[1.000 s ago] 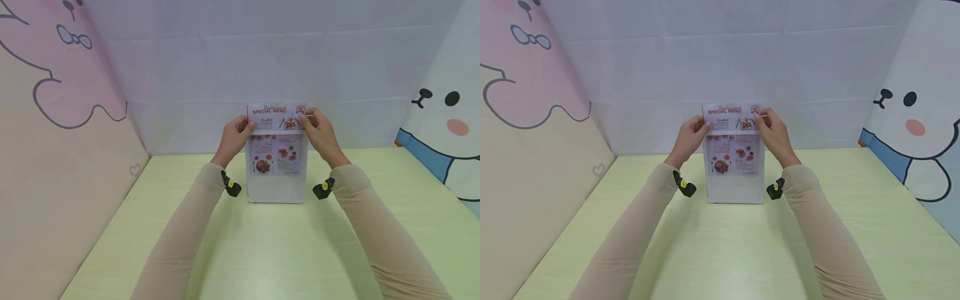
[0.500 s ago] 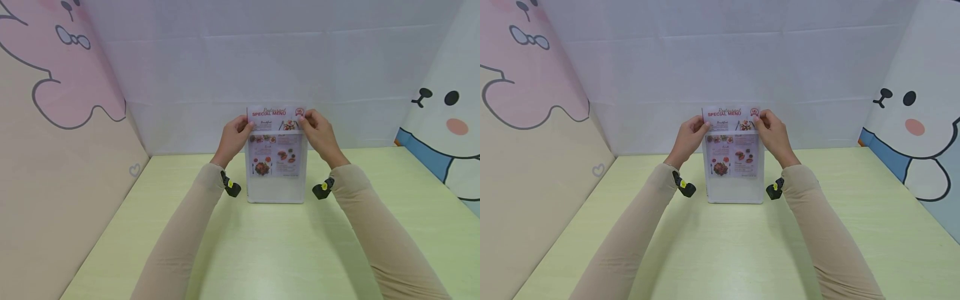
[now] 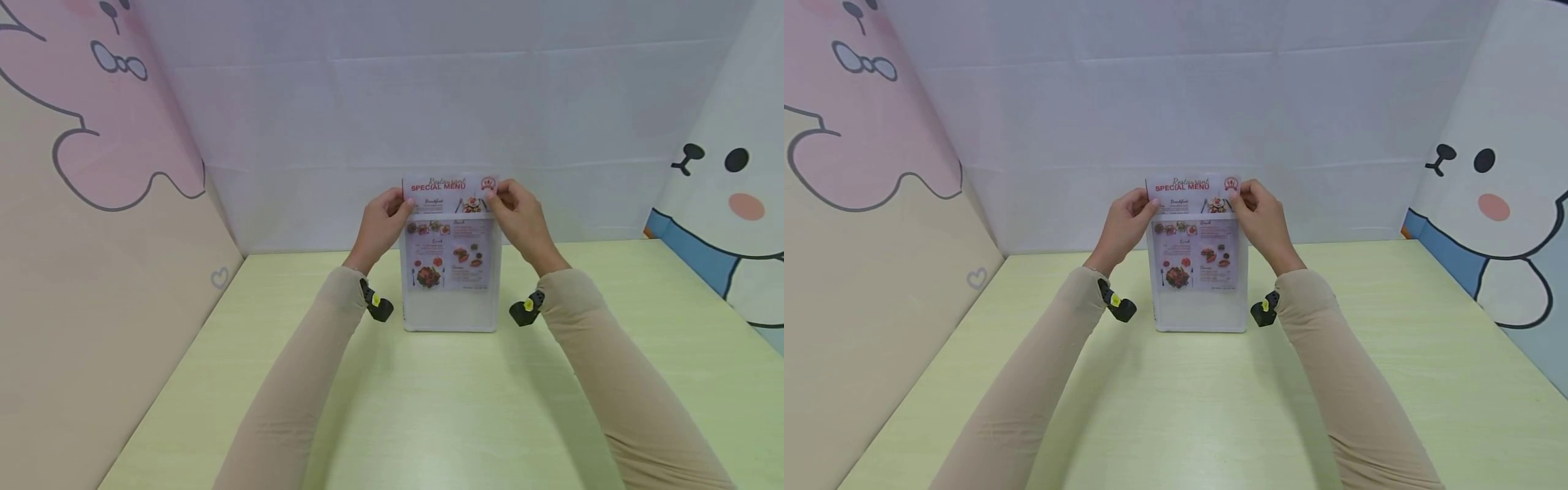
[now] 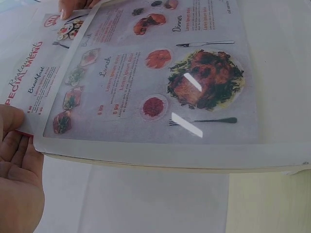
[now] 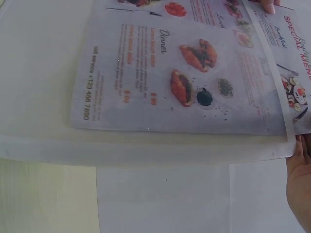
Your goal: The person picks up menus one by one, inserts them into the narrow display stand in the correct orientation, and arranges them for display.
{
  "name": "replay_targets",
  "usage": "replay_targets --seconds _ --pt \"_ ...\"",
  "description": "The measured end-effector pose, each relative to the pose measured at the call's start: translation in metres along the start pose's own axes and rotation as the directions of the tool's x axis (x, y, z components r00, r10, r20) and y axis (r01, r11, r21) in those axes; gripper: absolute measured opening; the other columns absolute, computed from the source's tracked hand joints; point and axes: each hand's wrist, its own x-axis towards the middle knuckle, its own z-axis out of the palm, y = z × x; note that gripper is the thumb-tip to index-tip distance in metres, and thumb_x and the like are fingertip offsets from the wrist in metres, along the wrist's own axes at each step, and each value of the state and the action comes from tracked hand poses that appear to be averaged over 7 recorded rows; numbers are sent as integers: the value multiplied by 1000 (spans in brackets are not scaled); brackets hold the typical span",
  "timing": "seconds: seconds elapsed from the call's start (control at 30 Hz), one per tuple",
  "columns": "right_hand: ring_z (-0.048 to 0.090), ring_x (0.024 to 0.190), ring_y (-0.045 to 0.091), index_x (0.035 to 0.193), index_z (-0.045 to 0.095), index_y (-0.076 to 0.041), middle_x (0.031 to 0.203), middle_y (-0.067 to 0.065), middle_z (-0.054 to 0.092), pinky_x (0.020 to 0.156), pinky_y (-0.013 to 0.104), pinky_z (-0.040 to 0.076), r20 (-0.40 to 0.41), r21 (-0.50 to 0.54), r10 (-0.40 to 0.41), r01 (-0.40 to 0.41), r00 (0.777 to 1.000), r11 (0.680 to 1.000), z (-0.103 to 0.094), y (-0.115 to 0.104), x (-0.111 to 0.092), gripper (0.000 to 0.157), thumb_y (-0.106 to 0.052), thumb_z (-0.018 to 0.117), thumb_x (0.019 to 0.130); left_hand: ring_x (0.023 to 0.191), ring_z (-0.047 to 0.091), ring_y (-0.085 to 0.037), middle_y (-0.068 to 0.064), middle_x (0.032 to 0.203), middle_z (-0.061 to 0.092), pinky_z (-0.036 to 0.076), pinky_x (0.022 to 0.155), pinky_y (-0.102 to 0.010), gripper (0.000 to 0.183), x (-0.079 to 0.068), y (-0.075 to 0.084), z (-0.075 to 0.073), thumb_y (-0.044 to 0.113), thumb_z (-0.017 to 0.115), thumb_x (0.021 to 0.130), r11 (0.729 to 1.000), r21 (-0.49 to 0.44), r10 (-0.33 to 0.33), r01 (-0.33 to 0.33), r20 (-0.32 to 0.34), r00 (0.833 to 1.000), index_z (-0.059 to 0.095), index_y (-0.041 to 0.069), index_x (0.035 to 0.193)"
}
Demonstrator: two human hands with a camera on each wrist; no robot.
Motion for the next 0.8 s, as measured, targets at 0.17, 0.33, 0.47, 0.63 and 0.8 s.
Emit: replay_targets --seconds 0.17,0.33,0.47,0.63,0.8 --pt "57 109 26 128 48 -11 127 17 59 96 44 42 9 21 12 -12 1000 1000 1 0 -1 41 -41 44 101 94 63 -16 -10 111 68 51 84 -31 24 0 0 0 22 53 100 1000 -7 -6 6 -4 1000 62 6 116" --pt "56 104 22 123 49 -10 124 16 61 92 40 43 -7 13 5 -5 1000 1000 2 1 -1 40 -42 42 101 94 63 -17 -11 112 68 51 84 -31 24 0 0 1 22 54 99 1000 -8 -10 10 -5 1000 62 5 114" --pt "56 102 19 121 51 -8 122 16 61 90 36 43 -18 3 -8 8 1000 1000 2 2 0 38 -40 43 102 95 63 -17 -11 113 68 51 86 -31 24 -2 4 0 21 54 99 1000 -5 -23 23 -2 1000 62 5 116" --pt "54 98 14 119 52 -7 118 15 62 87 31 41 -25 -2 -11 11 1000 1000 2 2 0 35 -37 44 102 99 63 -21 -15 116 66 51 89 -33 25 -12 22 -1 15 52 100 999 3 -32 32 0 999 60 1 118" --pt "54 97 13 118 53 -5 117 16 62 85 30 41 -21 -6 -12 12 1000 1000 2 1 -1 34 -34 45 102 99 63 -22 -16 116 66 50 88 -31 25 -17 32 -1 14 52 100 999 10 -36 36 -3 999 60 -1 118"
